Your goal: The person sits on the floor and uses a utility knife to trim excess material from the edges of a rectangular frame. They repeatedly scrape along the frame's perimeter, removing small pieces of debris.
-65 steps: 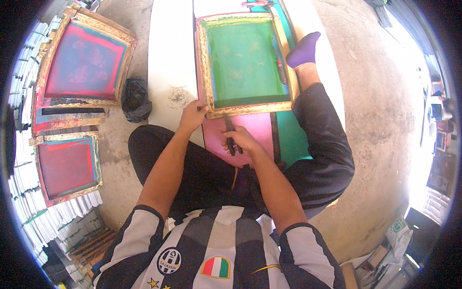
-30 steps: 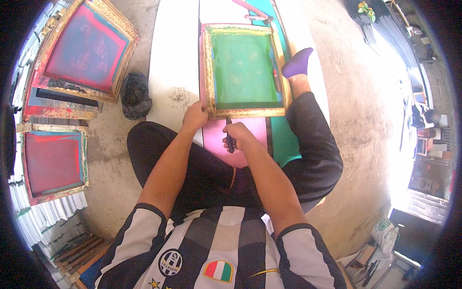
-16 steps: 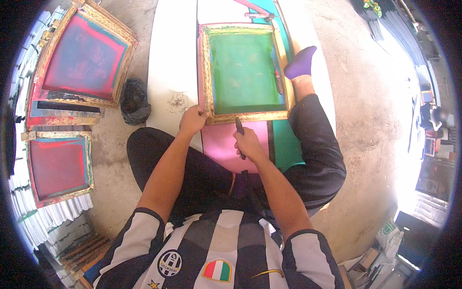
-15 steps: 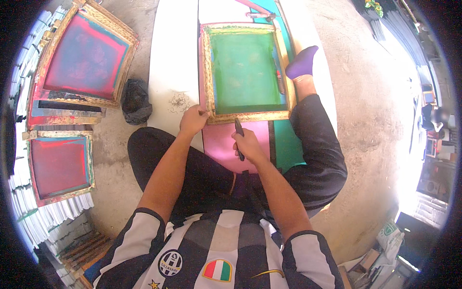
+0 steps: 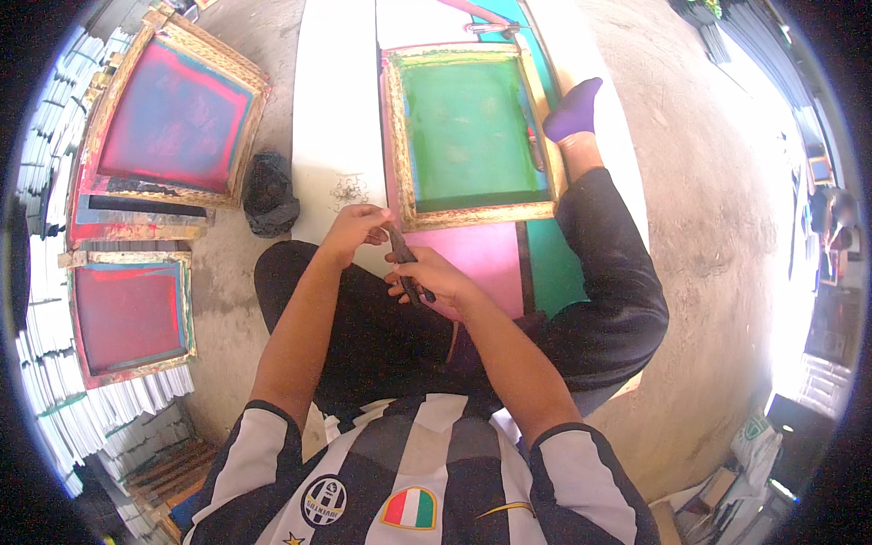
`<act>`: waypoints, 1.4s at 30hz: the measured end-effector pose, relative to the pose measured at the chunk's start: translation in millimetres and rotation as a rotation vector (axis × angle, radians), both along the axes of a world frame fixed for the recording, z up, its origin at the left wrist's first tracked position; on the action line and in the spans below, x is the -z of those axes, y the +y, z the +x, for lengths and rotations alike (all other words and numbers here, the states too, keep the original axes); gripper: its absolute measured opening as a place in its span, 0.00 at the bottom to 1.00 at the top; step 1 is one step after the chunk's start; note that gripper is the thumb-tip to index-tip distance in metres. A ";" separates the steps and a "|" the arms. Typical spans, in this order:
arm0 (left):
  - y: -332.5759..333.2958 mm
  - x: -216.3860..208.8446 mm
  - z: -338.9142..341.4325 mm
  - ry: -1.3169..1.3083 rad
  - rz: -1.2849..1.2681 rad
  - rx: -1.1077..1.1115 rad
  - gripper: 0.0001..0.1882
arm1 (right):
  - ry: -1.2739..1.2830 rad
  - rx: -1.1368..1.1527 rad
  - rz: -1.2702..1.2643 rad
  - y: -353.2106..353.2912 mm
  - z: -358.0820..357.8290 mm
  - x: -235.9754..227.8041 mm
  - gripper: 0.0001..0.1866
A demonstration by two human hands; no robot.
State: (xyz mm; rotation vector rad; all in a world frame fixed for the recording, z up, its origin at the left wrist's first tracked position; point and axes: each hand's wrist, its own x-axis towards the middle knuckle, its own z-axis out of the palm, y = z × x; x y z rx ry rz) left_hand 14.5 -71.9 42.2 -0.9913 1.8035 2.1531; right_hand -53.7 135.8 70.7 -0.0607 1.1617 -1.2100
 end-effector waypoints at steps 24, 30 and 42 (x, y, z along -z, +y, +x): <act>81.4 40.0 -40.4 0.558 -1.649 0.395 0.05 | 0.119 0.264 0.243 75.9 -19.9 52.7 0.18; 83.2 39.2 -43.6 0.475 -1.690 0.494 0.05 | 0.107 0.314 0.236 77.0 -20.3 48.6 0.19; 86.0 42.5 -46.6 0.363 -1.799 0.555 0.06 | 0.159 0.184 0.243 77.2 -23.3 58.6 0.22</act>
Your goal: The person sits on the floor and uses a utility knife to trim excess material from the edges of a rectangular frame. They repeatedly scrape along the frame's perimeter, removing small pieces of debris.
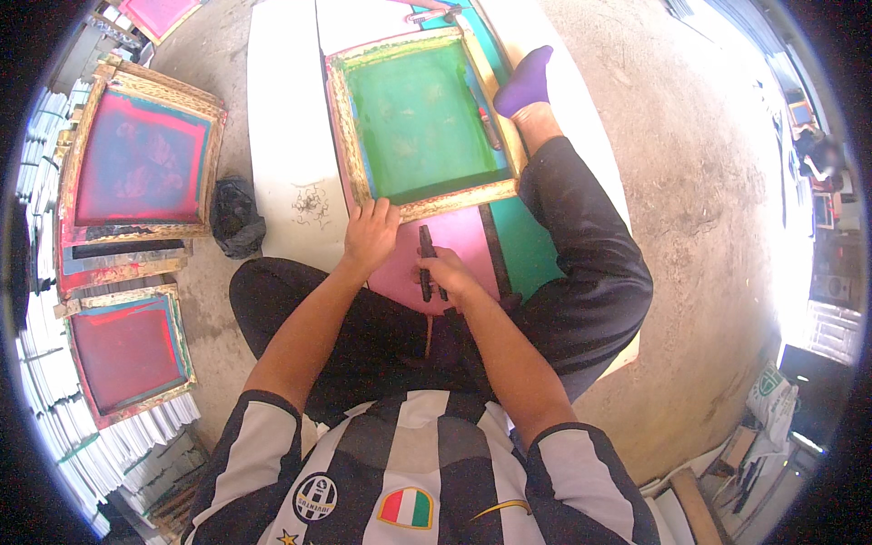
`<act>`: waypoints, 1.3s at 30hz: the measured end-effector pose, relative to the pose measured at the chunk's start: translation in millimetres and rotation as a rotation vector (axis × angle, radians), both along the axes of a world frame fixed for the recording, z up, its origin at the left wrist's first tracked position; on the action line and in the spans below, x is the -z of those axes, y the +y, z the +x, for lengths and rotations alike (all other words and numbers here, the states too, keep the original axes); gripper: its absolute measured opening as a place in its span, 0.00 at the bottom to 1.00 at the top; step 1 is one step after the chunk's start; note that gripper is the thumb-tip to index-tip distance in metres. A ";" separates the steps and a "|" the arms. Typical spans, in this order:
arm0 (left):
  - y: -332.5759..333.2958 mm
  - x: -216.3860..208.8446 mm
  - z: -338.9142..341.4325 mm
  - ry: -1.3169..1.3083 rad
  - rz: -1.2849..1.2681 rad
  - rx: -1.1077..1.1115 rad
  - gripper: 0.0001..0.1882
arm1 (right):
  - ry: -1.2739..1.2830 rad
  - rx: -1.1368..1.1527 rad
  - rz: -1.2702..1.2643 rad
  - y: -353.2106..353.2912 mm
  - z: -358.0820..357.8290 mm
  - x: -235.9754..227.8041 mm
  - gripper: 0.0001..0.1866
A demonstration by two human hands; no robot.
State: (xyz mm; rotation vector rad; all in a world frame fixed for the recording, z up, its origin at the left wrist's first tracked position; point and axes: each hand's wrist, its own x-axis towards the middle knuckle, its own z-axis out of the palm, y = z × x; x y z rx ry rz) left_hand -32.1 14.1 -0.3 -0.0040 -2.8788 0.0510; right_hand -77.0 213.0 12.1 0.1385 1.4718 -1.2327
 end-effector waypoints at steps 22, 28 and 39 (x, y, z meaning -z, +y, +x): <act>-2.1 10.2 2.8 0.072 0.076 -0.001 0.07 | 0.316 -0.063 0.113 -1.5 12.2 8.7 0.22; -4.3 -4.0 4.6 0.052 0.261 -0.011 0.09 | 1.217 -0.498 0.568 0.3 20.6 -1.3 0.21; -11.4 -10.8 2.8 -0.072 0.383 -0.085 0.22 | 1.436 -0.089 0.313 -18.3 -60.0 9.3 0.10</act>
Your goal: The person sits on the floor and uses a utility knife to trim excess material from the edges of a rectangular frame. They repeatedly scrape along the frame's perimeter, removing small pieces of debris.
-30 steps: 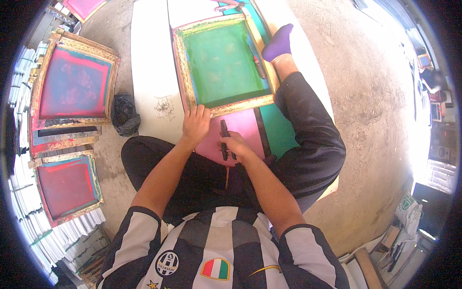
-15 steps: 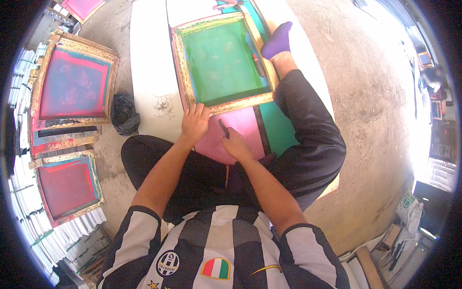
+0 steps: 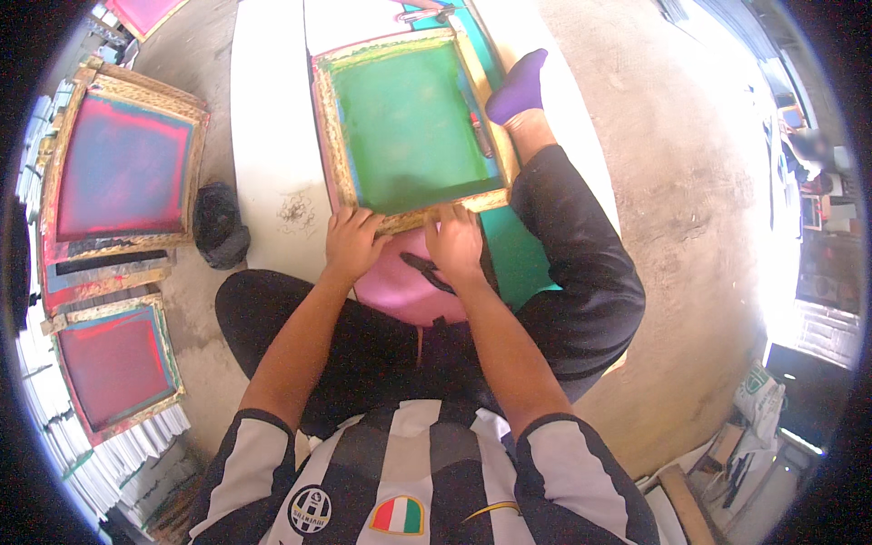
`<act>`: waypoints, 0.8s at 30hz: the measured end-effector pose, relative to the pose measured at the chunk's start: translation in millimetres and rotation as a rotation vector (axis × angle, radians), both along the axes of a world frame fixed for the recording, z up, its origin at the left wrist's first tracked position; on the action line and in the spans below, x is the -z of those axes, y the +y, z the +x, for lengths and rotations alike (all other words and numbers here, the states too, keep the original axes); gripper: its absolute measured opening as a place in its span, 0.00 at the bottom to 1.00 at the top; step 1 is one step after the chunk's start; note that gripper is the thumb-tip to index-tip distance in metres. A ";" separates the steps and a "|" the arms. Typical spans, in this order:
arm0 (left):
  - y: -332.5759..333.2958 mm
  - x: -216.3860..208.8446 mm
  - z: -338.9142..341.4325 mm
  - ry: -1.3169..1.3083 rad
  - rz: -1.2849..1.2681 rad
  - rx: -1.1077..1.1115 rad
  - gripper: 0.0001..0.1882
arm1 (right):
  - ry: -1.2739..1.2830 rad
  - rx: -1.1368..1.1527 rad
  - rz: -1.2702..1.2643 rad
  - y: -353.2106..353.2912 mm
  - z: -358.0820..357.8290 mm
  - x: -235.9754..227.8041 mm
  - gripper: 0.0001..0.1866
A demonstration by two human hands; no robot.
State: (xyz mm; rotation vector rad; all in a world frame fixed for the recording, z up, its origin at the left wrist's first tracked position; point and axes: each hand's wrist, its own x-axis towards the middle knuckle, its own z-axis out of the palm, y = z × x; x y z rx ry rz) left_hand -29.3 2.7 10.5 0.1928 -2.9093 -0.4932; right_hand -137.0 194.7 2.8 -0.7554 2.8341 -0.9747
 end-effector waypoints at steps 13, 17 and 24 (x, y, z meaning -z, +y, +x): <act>3.3 -2.8 -2.3 0.009 0.031 -0.031 0.17 | 0.056 0.278 0.650 -53.7 -151.8 -4.0 0.32; 3.1 0.2 -1.5 0.017 0.022 -0.044 0.17 | 0.046 0.223 0.698 -52.0 -157.4 4.8 0.25; 2.6 1.0 -2.2 0.030 -0.011 -0.043 0.18 | 0.110 0.118 0.359 -38.0 -146.7 4.3 0.16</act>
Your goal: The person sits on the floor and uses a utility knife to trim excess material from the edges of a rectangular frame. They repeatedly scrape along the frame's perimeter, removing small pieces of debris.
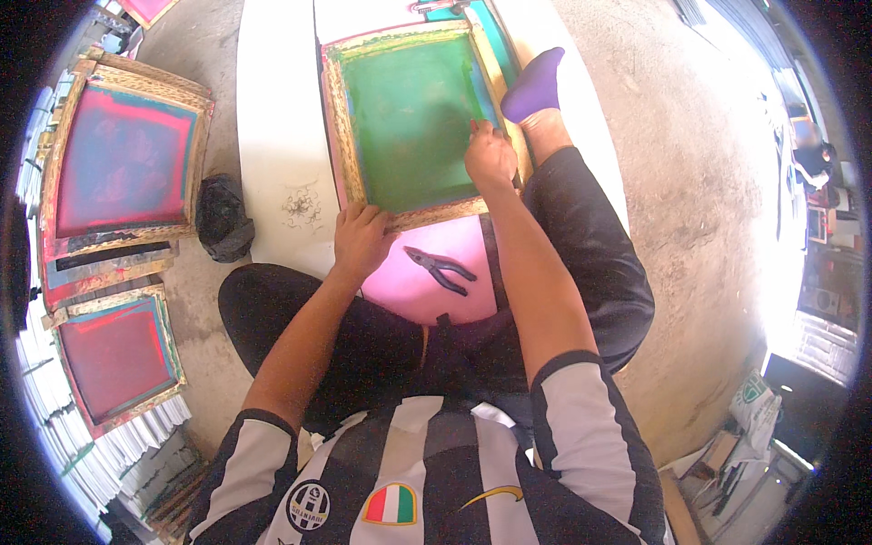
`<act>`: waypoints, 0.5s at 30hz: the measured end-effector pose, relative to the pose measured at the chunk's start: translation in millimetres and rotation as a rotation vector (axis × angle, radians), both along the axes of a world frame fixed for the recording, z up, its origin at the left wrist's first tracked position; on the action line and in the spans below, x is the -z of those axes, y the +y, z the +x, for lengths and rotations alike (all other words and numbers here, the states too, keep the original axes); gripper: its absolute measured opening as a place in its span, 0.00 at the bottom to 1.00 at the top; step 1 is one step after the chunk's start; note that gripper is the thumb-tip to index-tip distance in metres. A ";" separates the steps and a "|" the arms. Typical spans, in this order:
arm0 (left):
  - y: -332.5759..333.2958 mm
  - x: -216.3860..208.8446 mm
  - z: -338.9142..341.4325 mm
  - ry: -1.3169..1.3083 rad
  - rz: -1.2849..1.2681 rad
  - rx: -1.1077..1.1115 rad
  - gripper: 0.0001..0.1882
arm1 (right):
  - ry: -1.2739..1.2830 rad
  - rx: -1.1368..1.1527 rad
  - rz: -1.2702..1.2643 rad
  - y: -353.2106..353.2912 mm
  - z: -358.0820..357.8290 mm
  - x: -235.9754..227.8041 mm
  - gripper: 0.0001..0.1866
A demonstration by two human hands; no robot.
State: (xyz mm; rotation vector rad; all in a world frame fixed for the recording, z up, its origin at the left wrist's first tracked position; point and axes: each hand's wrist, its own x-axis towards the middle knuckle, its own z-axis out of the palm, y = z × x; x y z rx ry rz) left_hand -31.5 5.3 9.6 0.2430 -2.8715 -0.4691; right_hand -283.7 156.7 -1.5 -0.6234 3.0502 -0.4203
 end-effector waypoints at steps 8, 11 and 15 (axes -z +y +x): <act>-0.4 -5.4 -3.3 -0.110 0.060 -0.002 0.19 | -0.930 0.430 -0.831 34.9 189.9 -43.3 0.20; 1.2 0.5 -1.2 0.000 0.063 -0.010 0.20 | -0.978 0.446 -0.783 37.9 247.2 -37.1 0.21; 0.8 -3.3 -2.9 -0.049 0.061 -0.003 0.21 | -0.837 0.270 -0.620 42.4 252.8 -7.6 0.22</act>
